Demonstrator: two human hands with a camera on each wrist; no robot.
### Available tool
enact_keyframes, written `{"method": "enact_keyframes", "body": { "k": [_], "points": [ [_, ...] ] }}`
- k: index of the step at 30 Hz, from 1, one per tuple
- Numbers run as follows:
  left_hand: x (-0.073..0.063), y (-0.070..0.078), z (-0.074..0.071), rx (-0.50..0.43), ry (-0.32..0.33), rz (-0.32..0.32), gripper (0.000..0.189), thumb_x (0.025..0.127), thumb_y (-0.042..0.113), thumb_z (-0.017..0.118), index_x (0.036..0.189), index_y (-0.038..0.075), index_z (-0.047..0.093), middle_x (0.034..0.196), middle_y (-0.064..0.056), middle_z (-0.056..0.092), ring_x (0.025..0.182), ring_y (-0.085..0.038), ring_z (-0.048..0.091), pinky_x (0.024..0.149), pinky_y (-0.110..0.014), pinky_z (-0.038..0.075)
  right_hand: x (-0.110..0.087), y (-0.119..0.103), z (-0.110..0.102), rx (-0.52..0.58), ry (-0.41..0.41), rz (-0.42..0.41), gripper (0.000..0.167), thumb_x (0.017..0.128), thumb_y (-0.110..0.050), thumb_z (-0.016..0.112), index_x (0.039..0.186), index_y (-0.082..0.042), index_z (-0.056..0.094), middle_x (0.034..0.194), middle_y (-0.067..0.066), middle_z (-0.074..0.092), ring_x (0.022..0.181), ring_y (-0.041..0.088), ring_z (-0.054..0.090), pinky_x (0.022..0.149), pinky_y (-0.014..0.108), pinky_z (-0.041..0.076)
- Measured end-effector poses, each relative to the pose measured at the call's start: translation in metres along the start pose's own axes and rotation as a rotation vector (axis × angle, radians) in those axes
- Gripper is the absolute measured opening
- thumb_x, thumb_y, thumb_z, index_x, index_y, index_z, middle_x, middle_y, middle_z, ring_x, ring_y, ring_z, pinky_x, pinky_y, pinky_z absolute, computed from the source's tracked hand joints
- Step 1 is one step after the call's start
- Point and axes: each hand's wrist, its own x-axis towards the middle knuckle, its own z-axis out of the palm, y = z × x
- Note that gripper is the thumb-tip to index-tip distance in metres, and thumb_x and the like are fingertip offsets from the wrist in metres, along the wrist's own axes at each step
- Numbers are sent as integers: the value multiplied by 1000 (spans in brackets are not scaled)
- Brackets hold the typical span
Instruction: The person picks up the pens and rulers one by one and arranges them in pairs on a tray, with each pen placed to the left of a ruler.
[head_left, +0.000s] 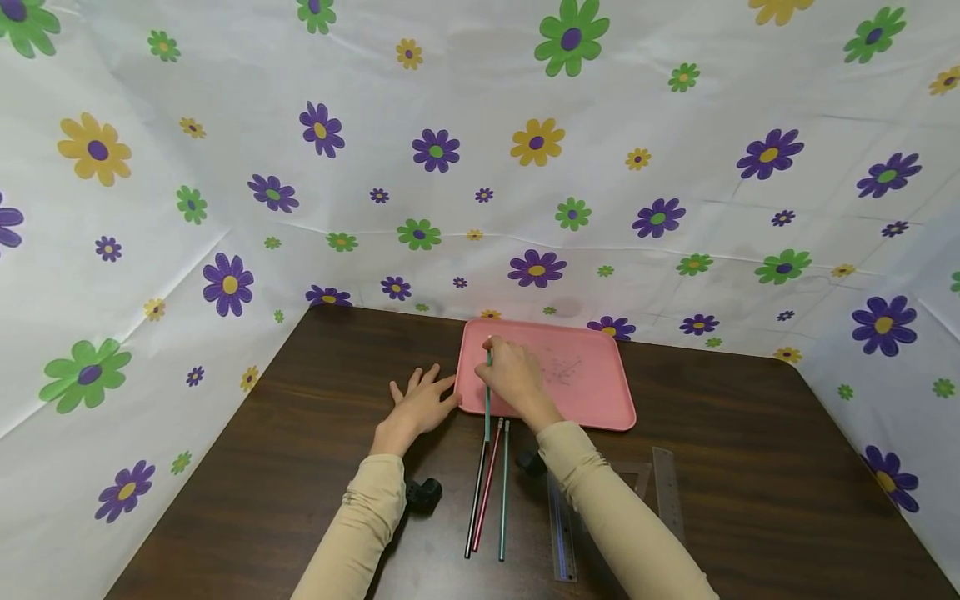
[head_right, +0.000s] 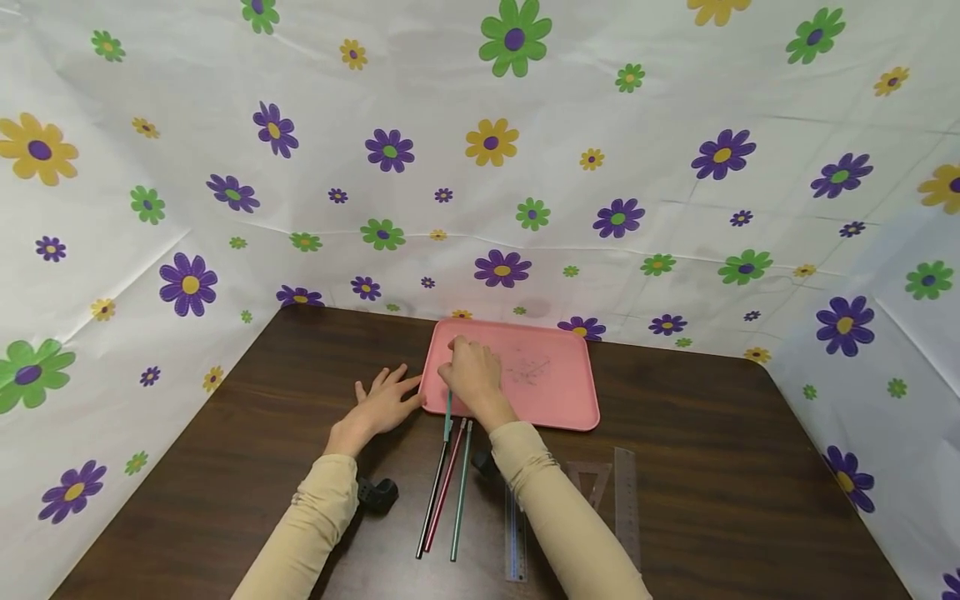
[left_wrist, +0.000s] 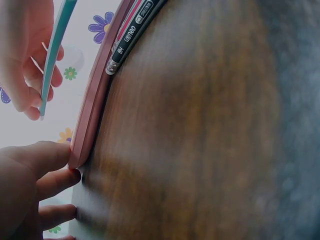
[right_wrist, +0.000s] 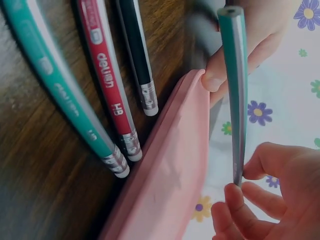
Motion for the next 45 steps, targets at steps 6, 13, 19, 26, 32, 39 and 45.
{"method": "enact_keyframes", "body": {
  "k": [6,13,19,26,32,39,45],
  "points": [
    [-1,-1,0,-4,4,7,55,102,46,47,152,24,44,166,-13,21,153,-42,8,112,-76,-6,4,3,5,129,-14,47,40,89,-23,67,125,-9,63,63,-1,53,49,11,42,45,24,30],
    [-3,-1,0,-4,0,14,54,103,46,47,152,24,44,166,-13,21,153,-42,8,112,-76,-6,9,10,12,220,-55,108,41,90,-26,66,128,-11,62,71,1,61,54,12,48,47,24,32],
    [-4,0,-2,-8,3,9,54,103,46,47,152,24,44,166,-13,20,153,-42,8,112,-77,-6,15,9,15,241,-65,108,41,90,-24,64,129,-12,61,78,2,62,55,12,47,47,24,32],
    [-2,1,-1,-23,14,9,54,102,45,48,152,24,44,165,-13,21,154,-42,8,112,-76,-6,22,8,19,233,-50,87,39,90,-21,64,128,-9,62,83,4,64,63,15,51,55,26,37],
    [-1,2,0,-30,19,5,53,102,45,49,151,24,45,165,-14,22,153,-43,9,112,-77,-6,28,16,25,215,-36,119,38,92,-20,65,128,-9,63,96,6,69,69,16,54,59,26,38],
    [1,2,1,-26,21,2,53,102,45,48,151,24,45,165,-13,23,153,-42,10,112,-77,-6,33,17,27,224,-46,122,39,94,-18,63,132,-10,63,115,8,71,67,15,53,58,26,38],
    [2,2,2,-23,23,1,53,102,45,48,151,24,46,165,-13,23,153,-42,10,112,-77,-6,40,18,31,286,-27,107,37,94,-10,62,130,-4,64,107,12,70,72,17,58,60,26,43]
  ]
}}
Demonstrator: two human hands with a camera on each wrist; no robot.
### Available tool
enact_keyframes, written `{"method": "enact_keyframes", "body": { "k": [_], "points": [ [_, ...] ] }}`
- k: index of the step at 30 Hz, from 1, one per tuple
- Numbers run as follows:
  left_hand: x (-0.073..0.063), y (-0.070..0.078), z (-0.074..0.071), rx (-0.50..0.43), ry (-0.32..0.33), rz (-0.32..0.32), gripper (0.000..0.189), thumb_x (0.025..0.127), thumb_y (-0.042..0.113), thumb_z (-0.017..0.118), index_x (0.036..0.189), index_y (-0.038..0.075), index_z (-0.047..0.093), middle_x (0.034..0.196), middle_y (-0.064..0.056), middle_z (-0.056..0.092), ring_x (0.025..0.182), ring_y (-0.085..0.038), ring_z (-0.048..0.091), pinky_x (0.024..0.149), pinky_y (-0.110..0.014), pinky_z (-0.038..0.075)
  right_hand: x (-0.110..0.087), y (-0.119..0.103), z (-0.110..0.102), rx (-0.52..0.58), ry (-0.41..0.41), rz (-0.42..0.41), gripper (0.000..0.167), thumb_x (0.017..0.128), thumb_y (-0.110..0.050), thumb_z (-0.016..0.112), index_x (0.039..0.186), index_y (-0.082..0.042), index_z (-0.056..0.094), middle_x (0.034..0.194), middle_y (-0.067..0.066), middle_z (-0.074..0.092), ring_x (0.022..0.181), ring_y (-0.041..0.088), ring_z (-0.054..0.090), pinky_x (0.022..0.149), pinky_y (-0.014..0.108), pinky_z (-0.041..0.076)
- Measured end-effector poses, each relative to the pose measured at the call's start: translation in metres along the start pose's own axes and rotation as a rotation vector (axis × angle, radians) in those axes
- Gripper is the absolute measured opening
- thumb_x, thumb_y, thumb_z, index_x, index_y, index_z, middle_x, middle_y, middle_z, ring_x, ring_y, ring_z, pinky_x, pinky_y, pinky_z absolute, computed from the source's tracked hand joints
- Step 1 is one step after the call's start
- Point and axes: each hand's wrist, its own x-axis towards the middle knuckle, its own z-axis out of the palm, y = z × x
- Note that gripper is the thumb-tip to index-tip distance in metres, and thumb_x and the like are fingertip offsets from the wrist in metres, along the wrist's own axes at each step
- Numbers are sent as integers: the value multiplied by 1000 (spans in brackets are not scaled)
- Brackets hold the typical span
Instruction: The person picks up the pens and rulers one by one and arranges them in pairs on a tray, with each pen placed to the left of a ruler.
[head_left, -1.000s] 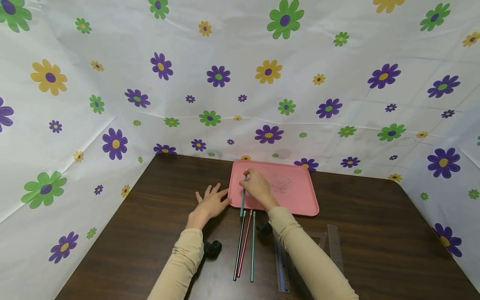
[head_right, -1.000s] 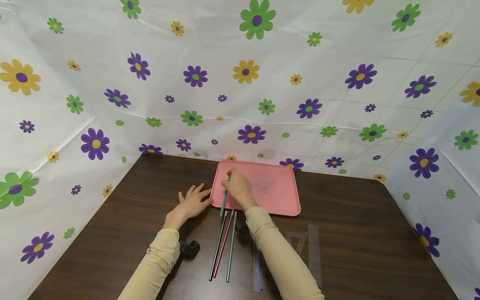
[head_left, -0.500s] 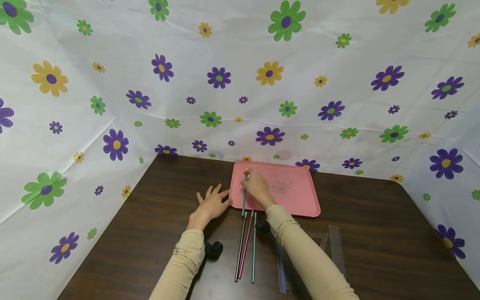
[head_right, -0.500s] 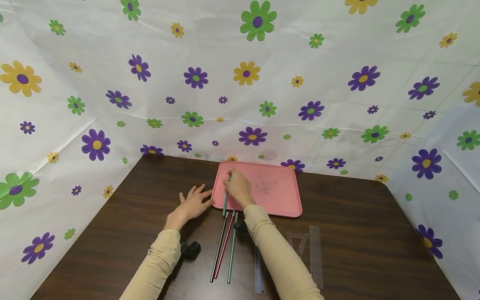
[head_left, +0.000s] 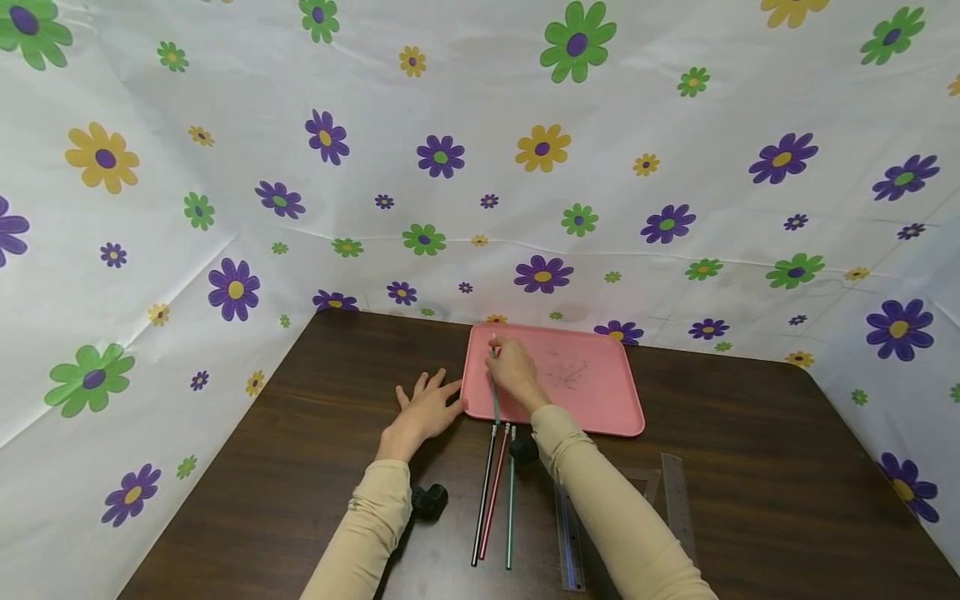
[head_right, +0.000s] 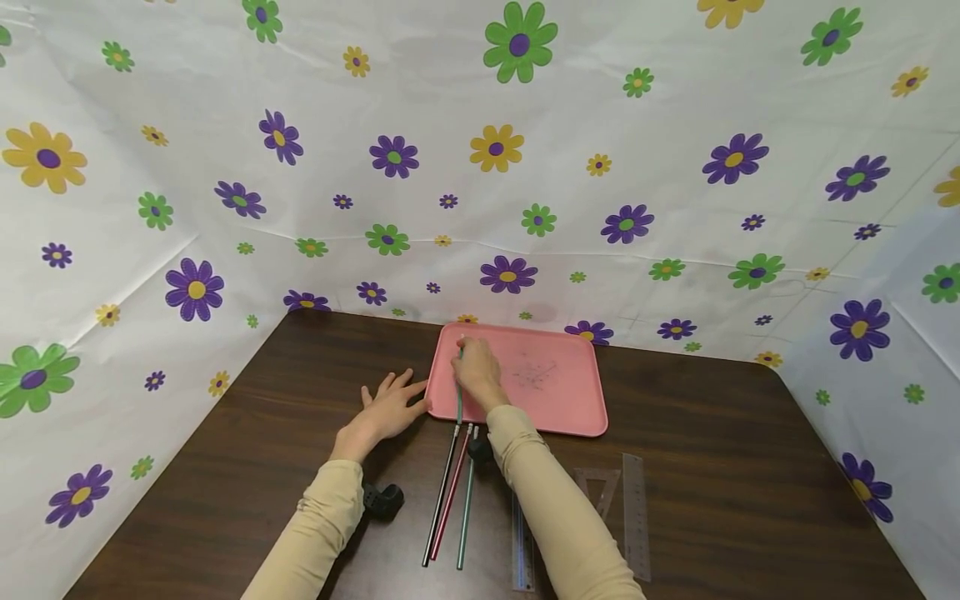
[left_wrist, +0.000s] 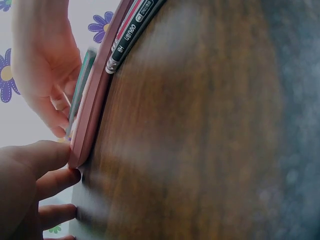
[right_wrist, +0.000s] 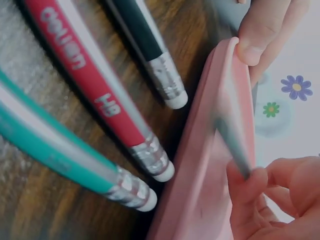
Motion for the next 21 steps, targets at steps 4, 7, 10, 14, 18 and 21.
{"method": "enact_keyframes", "body": {
  "k": [4,7,10,14,18,21],
  "points": [
    [0,-1,0,-3,2,2,53,102,45,48,151,24,46,165,-13,23,153,-42,10,112,-77,-6,5,3,5,41,34,-40,35,91,-2,60,125,3,67,102,15,67,84,21,59,72,30,49],
    [0,-1,0,-4,3,3,53,102,45,48,151,24,45,165,-13,23,153,-42,10,112,-77,-6,7,5,8,85,45,-70,35,89,3,59,123,8,66,105,19,70,85,22,63,76,31,54],
    [-1,-1,-1,-5,3,4,53,102,45,48,151,24,45,165,-13,23,153,-42,10,112,-77,-5,8,5,9,132,32,-77,35,90,5,58,124,10,65,112,22,71,83,24,68,75,33,57],
    [-1,-1,-1,-1,4,4,53,102,45,48,151,24,45,165,-13,22,153,-42,9,112,-76,-5,7,4,10,149,18,-70,33,92,2,61,123,9,66,117,23,70,92,25,70,81,35,59],
    [-1,-1,-1,4,0,3,53,103,45,47,152,24,44,165,-13,22,154,-41,9,112,-76,-5,6,3,12,151,-6,-70,29,92,0,63,120,9,67,106,23,73,70,20,69,65,29,58],
    [-1,-1,-1,2,-2,2,53,103,45,47,152,24,44,165,-13,22,154,-41,9,112,-77,-5,5,3,13,158,-25,-82,27,94,0,62,118,9,68,97,23,73,48,14,59,48,23,49]
  ]
}}
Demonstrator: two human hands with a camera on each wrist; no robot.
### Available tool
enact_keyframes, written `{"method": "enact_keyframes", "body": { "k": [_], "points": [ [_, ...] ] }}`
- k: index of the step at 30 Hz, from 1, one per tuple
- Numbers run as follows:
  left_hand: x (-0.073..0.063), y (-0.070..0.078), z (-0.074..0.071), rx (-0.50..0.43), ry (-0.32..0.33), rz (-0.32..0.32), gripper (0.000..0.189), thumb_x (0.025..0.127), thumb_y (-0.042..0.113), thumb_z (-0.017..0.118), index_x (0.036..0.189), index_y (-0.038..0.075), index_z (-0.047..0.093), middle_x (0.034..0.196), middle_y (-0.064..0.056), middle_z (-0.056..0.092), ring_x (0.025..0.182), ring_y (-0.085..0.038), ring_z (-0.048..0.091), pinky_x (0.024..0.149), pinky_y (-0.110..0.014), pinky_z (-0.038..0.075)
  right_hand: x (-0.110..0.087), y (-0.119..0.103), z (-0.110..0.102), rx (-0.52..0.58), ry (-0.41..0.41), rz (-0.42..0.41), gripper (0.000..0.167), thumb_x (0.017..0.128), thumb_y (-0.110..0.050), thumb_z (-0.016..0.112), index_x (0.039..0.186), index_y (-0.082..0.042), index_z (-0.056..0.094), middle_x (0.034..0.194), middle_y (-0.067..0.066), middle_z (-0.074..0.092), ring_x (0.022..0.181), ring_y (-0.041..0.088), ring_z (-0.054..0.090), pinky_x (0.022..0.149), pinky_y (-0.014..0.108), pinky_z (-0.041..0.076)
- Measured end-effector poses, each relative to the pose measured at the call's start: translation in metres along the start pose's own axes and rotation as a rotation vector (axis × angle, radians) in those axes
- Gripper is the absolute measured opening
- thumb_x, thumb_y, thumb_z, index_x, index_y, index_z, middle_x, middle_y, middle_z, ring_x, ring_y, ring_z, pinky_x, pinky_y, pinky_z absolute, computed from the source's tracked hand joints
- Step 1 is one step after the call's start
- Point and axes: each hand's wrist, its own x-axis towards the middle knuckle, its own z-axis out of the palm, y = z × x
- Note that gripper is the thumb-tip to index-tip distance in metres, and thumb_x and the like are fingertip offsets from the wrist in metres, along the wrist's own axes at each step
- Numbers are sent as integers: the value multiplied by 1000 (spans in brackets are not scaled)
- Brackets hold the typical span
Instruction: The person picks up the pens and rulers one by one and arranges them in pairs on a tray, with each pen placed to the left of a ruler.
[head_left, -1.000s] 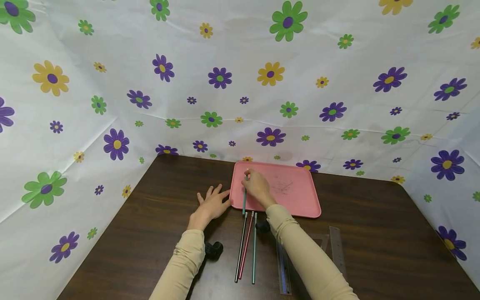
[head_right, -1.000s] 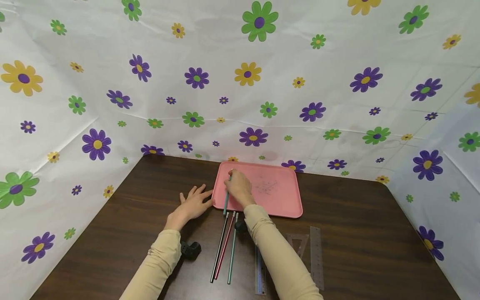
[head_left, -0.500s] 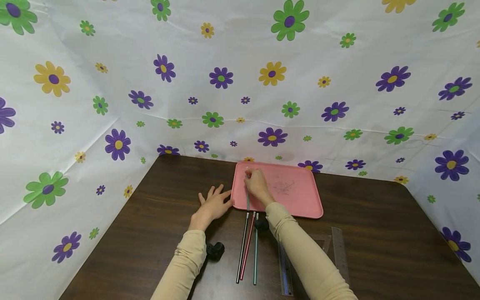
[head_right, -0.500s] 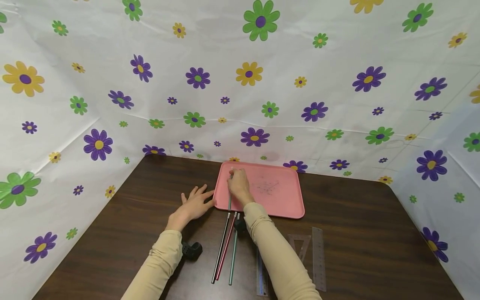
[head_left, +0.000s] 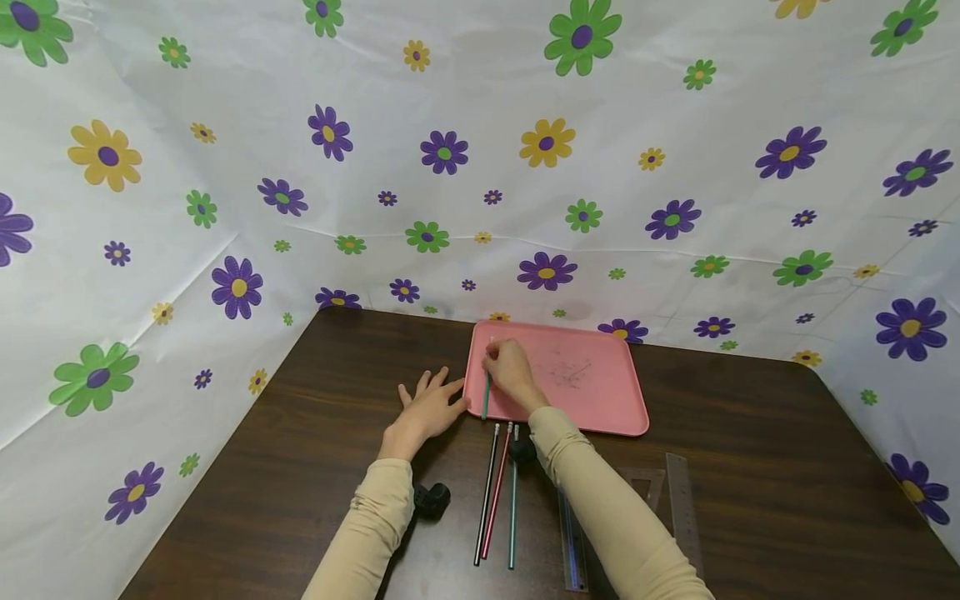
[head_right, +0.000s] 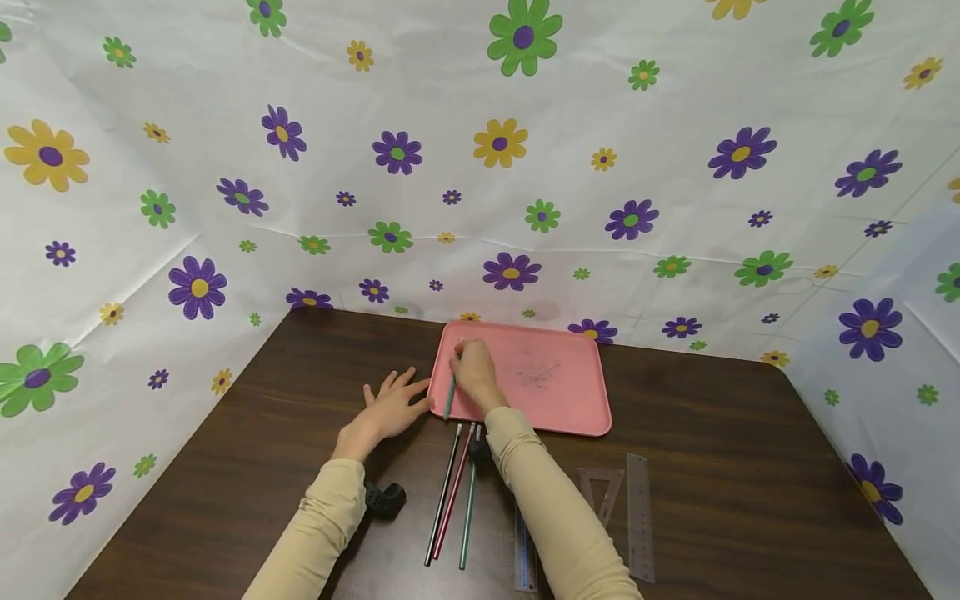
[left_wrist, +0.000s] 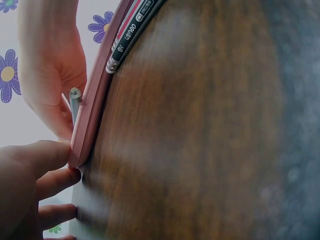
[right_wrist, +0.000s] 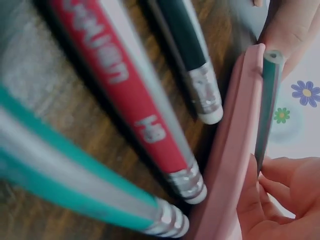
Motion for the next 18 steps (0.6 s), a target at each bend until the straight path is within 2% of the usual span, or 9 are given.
{"method": "enact_keyframes", "body": {
  "k": [2,3,8,10,14,18],
  "points": [
    [0,0,0,-1,1,-1,53,103,45,48,151,24,45,165,-13,22,153,-42,9,112,-77,-5,0,0,0,-25,-5,-23,25,95,-1,61,117,8,69,93,22,73,48,13,55,48,21,45],
    [0,1,0,0,2,-2,53,103,44,48,151,24,45,165,-13,23,153,-42,9,112,-77,-5,-1,-1,0,-41,-8,-32,26,95,-2,61,118,9,69,96,23,72,54,14,55,51,22,45],
    [0,1,0,8,2,-3,53,102,44,48,151,23,46,165,-13,23,153,-42,10,112,-77,-4,-3,-2,1,-146,-52,-54,35,98,-8,58,128,10,62,119,27,60,97,28,61,78,36,53],
    [1,1,0,8,0,-4,53,102,44,48,151,23,46,165,-13,23,153,-42,10,112,-77,-4,-3,-3,2,-179,-71,-58,38,100,-10,57,132,10,58,128,27,56,111,32,59,92,41,53],
    [2,0,0,8,1,-5,53,102,44,49,151,23,46,165,-13,22,153,-42,10,112,-77,-5,-2,-3,4,-204,-86,-58,41,101,-12,56,137,7,55,135,26,55,123,36,57,105,46,48],
    [3,0,0,8,3,-4,53,102,45,49,151,24,45,165,-13,22,153,-42,9,112,-77,-5,1,-2,7,-236,-77,-52,39,101,-13,56,136,5,57,137,24,57,127,36,56,108,46,46]
  ]
}}
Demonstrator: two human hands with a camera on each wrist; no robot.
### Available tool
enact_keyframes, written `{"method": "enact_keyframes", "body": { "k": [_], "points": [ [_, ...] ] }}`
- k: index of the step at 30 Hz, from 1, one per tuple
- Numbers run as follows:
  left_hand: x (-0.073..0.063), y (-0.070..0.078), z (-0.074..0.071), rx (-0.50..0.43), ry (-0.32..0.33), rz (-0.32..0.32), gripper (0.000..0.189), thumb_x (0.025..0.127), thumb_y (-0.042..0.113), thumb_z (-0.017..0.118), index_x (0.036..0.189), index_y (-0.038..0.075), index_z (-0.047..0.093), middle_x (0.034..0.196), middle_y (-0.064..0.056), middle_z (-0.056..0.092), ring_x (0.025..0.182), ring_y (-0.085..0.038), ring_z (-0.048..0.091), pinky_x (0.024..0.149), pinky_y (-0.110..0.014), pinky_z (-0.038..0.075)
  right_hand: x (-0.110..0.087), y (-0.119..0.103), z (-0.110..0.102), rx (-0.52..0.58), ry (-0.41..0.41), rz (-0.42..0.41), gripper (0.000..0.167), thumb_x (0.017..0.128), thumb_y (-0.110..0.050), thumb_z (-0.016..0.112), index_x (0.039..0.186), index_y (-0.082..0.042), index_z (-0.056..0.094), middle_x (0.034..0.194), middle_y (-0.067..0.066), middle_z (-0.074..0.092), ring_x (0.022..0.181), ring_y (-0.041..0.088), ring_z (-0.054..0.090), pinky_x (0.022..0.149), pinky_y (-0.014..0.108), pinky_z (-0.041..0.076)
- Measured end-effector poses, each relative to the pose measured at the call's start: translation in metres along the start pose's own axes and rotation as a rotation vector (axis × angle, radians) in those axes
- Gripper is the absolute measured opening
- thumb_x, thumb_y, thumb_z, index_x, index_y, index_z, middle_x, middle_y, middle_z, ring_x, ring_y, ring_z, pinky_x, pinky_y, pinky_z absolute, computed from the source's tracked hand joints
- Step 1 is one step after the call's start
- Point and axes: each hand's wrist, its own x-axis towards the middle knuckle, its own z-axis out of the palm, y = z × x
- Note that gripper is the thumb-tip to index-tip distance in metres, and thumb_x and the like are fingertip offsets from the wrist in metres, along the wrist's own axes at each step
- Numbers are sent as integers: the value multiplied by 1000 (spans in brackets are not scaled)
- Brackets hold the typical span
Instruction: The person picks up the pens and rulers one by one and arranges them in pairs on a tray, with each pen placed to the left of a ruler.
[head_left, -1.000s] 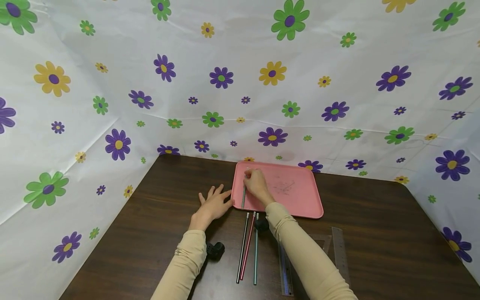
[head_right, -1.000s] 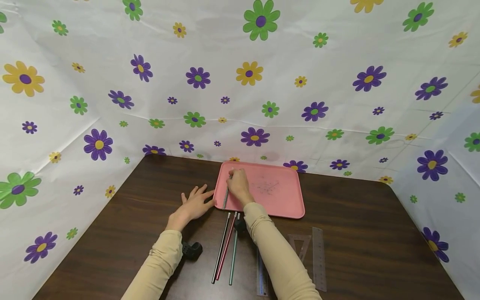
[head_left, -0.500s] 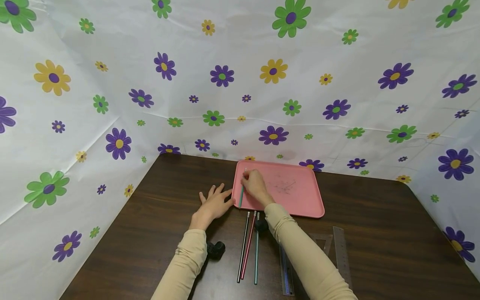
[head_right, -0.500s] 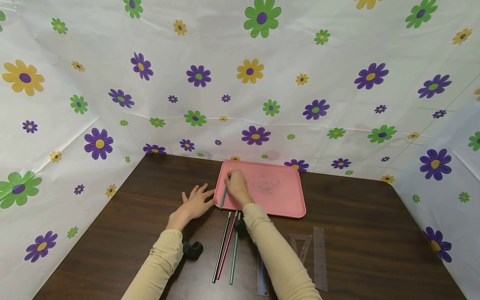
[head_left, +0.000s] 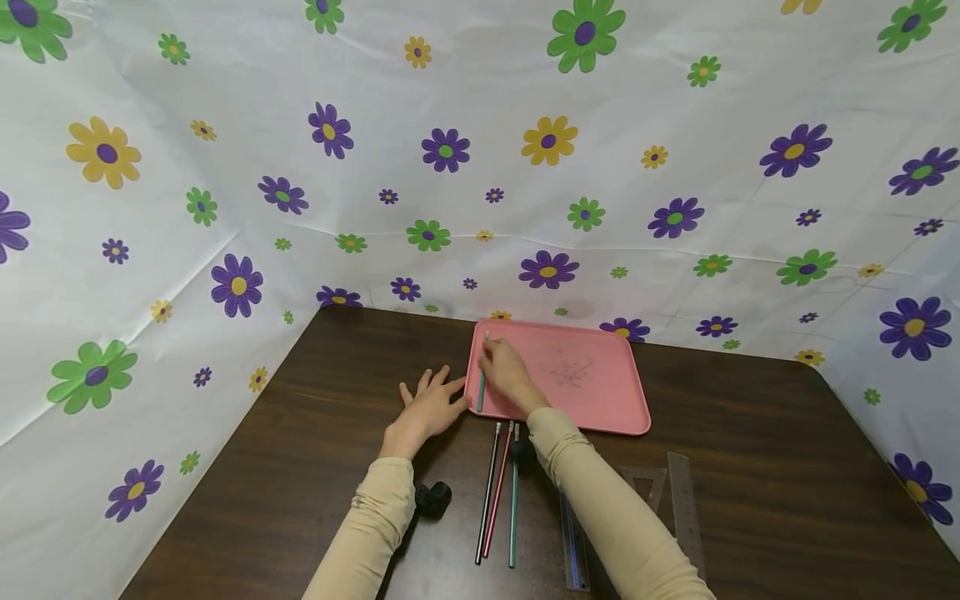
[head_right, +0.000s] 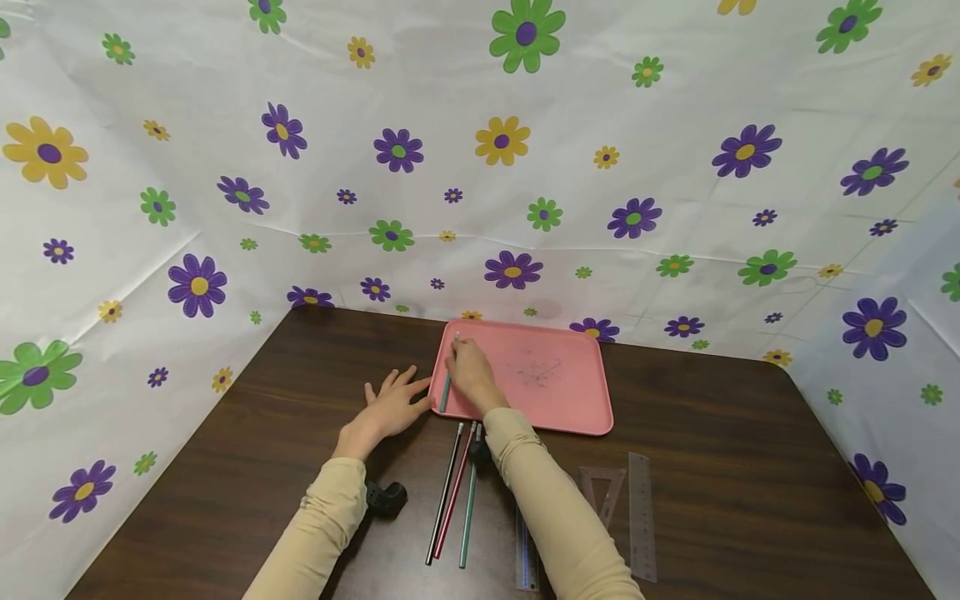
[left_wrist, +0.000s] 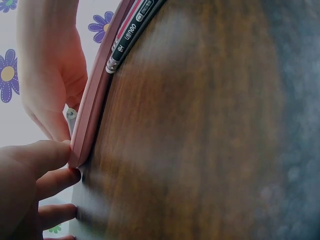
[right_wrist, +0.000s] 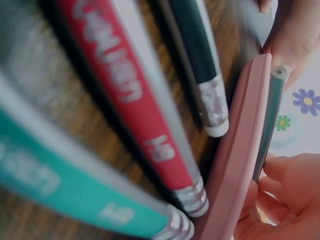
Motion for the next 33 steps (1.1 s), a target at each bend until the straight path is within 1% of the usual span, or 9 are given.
{"method": "enact_keyframes", "body": {
  "k": [4,8,14,16,19,21,27,30,33],
  "points": [
    [1,0,1,-1,-2,3,53,102,44,49,151,24,45,165,-13,22,153,-41,10,111,-77,-5,0,0,1,-55,1,-6,36,101,-14,56,132,4,60,135,22,59,124,34,58,106,45,48],
    [1,0,1,-1,-3,1,53,102,44,48,151,24,45,165,-12,22,153,-41,10,112,-77,-5,0,-3,1,-79,0,-20,32,101,-15,56,127,4,63,131,21,62,120,32,61,102,45,49],
    [1,0,0,0,-5,-4,53,102,45,48,152,24,45,165,-12,22,154,-40,9,112,-77,-5,0,-2,2,-47,13,-26,43,99,-17,57,136,5,57,136,24,59,129,34,56,110,45,44],
    [1,0,1,1,-5,-5,54,102,45,48,152,24,44,165,-12,22,154,-40,9,112,-77,-5,-1,-2,1,-30,15,-27,45,98,-17,58,136,6,56,134,25,59,124,34,58,107,45,46],
    [0,-1,1,0,-5,-3,53,102,45,48,151,24,45,165,-12,22,154,-40,9,112,-77,-5,-3,-3,-3,-15,11,-22,46,98,-20,58,135,6,56,129,25,60,111,32,61,100,45,49],
    [0,-1,0,-4,-3,-2,53,102,45,48,151,24,45,165,-12,22,154,-41,9,112,-77,-5,-5,-7,-8,-4,8,-17,46,99,-22,58,135,5,57,127,24,59,109,31,60,99,44,50],
    [0,0,0,-12,-4,2,54,102,45,48,151,23,45,165,-13,22,153,-42,9,111,-77,-6,-16,-18,-30,20,9,-23,47,99,-28,59,137,0,57,133,19,59,122,34,58,104,47,48],
    [0,0,0,-11,-11,1,54,102,45,48,151,23,45,165,-13,22,153,-42,9,111,-77,-6,-23,-21,-38,-5,-9,-30,48,98,-34,60,138,-5,58,137,15,58,125,33,56,104,48,47],
    [-1,0,0,-12,-12,1,54,102,45,48,152,22,45,165,-13,22,153,-42,8,111,-77,-6,-29,-20,-43,-30,-19,-58,53,98,-38,60,140,-7,56,143,13,54,132,32,51,108,49,44]
  ]
}}
